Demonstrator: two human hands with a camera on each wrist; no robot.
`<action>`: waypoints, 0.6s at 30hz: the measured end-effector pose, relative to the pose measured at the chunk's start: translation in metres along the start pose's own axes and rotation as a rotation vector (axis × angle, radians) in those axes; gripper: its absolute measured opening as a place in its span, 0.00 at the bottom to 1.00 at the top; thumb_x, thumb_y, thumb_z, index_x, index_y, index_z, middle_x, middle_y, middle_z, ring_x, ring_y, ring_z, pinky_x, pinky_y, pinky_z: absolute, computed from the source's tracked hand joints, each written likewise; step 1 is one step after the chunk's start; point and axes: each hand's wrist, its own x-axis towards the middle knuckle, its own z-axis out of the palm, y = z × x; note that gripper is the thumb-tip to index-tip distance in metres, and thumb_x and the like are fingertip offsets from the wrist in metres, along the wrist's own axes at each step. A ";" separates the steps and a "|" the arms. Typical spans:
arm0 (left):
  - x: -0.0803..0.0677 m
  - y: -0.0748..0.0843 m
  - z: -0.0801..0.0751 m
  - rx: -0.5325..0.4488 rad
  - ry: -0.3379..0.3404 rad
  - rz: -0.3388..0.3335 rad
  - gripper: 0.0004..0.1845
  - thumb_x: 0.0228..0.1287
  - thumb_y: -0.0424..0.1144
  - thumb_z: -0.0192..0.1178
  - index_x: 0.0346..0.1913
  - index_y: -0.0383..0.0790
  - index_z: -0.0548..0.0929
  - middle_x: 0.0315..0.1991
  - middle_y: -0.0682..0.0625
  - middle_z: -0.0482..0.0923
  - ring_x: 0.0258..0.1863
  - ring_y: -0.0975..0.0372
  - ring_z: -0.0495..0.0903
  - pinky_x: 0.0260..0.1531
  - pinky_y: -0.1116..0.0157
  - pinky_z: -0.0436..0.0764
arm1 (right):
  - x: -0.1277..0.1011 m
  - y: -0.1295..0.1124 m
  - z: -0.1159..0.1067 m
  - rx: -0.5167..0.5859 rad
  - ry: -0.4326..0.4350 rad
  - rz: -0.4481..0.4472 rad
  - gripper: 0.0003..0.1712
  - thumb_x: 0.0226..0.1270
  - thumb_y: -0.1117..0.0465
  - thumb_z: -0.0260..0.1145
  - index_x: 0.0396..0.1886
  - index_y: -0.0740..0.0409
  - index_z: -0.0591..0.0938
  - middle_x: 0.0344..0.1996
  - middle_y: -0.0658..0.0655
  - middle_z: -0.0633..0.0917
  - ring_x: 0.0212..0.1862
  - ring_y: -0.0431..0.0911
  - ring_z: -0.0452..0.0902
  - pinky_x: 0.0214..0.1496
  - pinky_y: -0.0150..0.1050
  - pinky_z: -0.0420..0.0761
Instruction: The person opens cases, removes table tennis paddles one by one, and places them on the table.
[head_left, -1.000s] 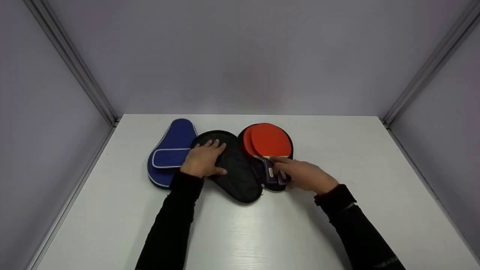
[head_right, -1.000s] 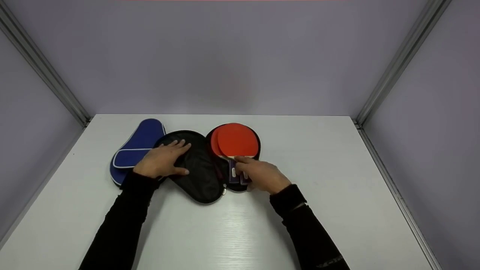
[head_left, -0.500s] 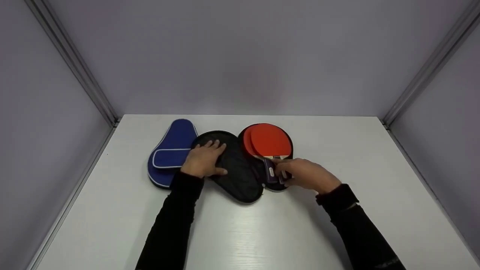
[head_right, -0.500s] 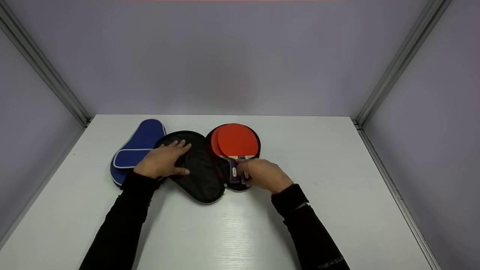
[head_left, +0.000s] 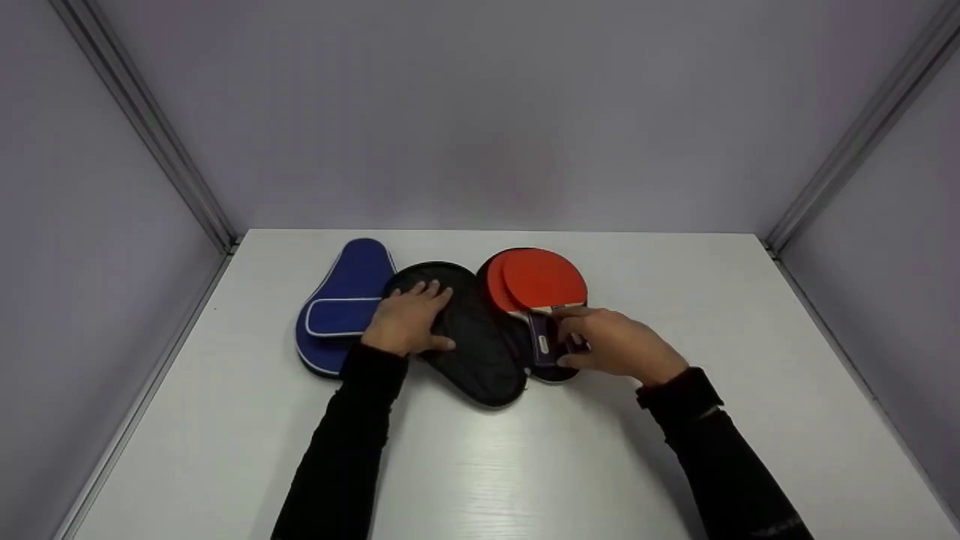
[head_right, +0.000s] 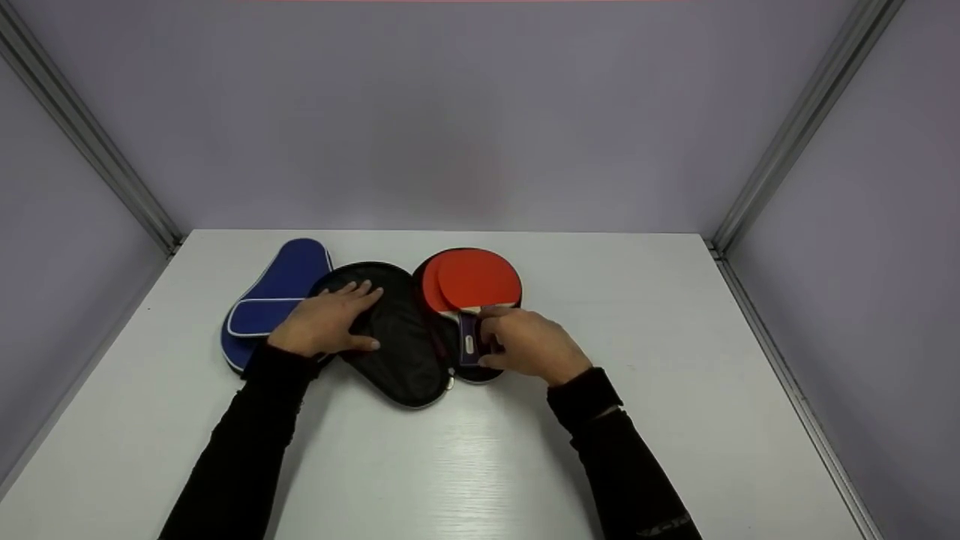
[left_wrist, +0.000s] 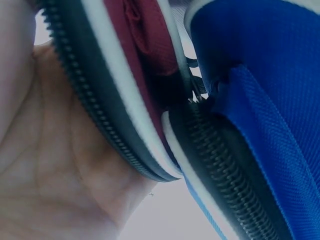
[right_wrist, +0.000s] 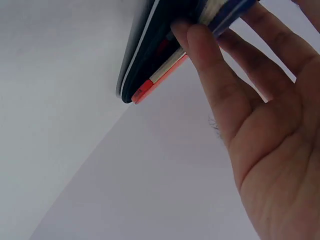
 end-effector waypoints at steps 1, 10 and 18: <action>0.001 0.000 0.001 0.000 -0.001 -0.002 0.55 0.76 0.63 0.79 0.95 0.45 0.65 0.95 0.36 0.60 0.96 0.39 0.60 0.95 0.32 0.61 | 0.000 0.000 -0.001 -0.004 0.006 0.001 0.14 0.71 0.60 0.89 0.51 0.54 0.95 0.79 0.59 0.87 0.63 0.53 0.91 0.61 0.50 0.96; 0.001 -0.001 0.000 0.006 -0.007 -0.012 0.55 0.76 0.64 0.78 0.95 0.47 0.65 0.96 0.37 0.60 0.96 0.39 0.59 0.96 0.33 0.61 | -0.002 0.003 -0.012 -0.113 0.228 -0.061 0.17 0.70 0.69 0.87 0.51 0.58 0.88 0.51 0.56 0.93 0.50 0.51 0.88 0.51 0.48 0.95; -0.007 0.008 -0.007 0.026 0.012 0.000 0.54 0.75 0.61 0.79 0.94 0.43 0.68 0.94 0.35 0.63 0.95 0.38 0.63 0.93 0.32 0.65 | -0.002 0.010 -0.018 -0.109 0.517 0.059 0.12 0.82 0.69 0.77 0.59 0.61 0.87 0.51 0.66 0.96 0.49 0.64 0.93 0.50 0.59 0.96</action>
